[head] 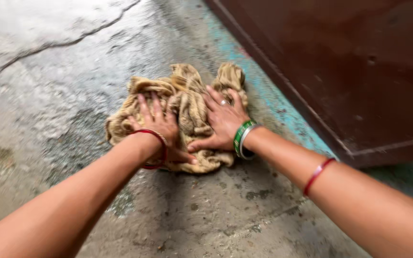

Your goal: The person scrubs a concrete floor with a wet cloth, repeatedly dipping the cloth into a bucket of water to wring it out. The person focuses on removing red and blue paint stains from the floor surface.

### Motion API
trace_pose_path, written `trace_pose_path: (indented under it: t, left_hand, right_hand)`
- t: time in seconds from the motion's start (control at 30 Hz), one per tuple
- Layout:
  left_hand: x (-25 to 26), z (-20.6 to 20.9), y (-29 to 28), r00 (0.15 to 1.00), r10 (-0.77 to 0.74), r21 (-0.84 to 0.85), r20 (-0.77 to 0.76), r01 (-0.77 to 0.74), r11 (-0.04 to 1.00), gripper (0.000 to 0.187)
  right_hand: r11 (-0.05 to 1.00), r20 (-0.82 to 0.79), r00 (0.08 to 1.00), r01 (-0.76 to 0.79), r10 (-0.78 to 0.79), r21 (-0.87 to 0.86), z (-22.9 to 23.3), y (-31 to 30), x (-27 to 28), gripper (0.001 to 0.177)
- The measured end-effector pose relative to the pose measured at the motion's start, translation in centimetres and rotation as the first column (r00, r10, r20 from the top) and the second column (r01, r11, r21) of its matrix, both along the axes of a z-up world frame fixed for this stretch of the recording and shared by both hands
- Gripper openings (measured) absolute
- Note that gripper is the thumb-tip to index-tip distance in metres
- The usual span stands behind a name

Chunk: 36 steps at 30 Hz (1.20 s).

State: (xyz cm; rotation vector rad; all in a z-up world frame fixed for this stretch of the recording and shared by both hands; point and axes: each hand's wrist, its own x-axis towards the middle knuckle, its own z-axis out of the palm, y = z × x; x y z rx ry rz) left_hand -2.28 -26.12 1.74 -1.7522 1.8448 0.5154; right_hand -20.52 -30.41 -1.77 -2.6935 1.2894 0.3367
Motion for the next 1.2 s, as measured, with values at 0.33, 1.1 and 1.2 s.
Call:
trace_pose_path:
  t: [0.33,1.1,1.2]
  left_hand:
    - [-11.6,3.2,9.4,0.802,-0.597,0.079,0.005,0.595,0.8,0.148]
    - [-5.6,-0.5,10.7,0.816,-0.577,-0.013,-0.014,0.577,0.817,0.151]
    - [-10.8,-3.3,10.6,0.809,-0.586,-0.427,-0.052,0.512,0.745,0.139]
  right_hand:
    - [0.711,0.324,0.927,0.356,-0.188,-0.607,-1.8,20.4,-10.0,0.106]
    - [0.93,-0.019,0.949,0.312,-0.314,0.194,-1.2,21.2,-5.7,0.097]
    - [0.886,-0.266,0.913,0.378,-0.31,0.267,-1.3,18.8,-13.2,0.107]
